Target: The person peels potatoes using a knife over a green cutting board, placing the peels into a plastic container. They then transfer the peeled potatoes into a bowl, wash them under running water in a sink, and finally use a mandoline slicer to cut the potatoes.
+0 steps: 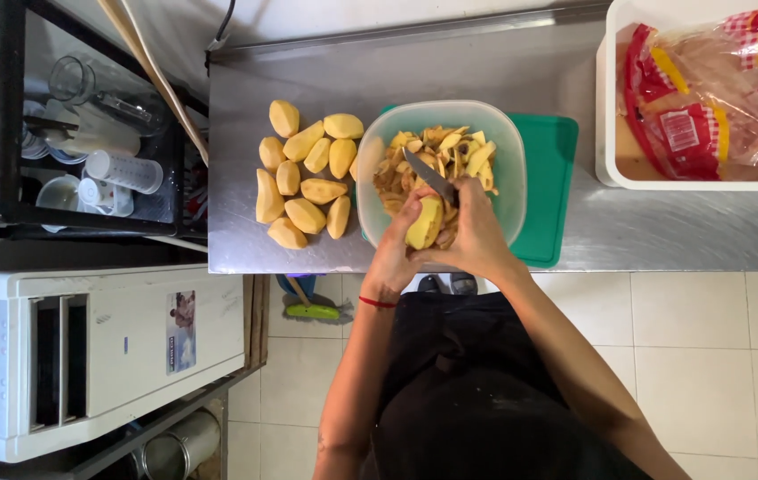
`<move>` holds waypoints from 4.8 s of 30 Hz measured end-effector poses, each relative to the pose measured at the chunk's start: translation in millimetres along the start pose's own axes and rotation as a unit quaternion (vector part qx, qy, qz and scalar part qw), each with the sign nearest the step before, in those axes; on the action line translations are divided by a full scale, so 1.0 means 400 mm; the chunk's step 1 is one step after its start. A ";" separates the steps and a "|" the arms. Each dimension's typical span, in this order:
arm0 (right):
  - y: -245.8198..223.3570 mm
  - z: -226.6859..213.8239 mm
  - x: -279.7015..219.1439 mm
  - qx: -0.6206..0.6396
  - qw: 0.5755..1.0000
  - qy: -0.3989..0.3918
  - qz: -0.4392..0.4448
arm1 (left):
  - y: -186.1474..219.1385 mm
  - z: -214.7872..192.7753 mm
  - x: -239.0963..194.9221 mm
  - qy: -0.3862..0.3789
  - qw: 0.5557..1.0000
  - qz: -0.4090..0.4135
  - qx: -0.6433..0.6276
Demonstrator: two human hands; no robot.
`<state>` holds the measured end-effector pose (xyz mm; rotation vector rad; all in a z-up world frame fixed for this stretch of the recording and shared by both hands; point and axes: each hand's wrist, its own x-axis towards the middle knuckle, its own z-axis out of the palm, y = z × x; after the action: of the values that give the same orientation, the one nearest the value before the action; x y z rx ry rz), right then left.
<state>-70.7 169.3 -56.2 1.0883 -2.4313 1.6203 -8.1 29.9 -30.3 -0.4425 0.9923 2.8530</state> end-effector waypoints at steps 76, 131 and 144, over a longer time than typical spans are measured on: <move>0.015 0.015 -0.006 -0.225 0.961 0.012 -0.157 | -0.069 0.022 0.034 0.160 0.932 0.082 -0.316; 0.289 -0.113 -0.006 -0.006 0.950 0.095 0.297 | -0.110 -0.120 0.325 0.032 0.258 0.106 0.960; 0.263 -0.116 -0.018 -0.045 0.960 0.123 0.246 | 0.065 -0.178 0.394 -0.033 0.535 0.040 0.843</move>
<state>-139.7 233.9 -122.2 0.2478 -2.6997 1.6068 -145.8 -36.3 -115.1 0.0094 2.8217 0.6790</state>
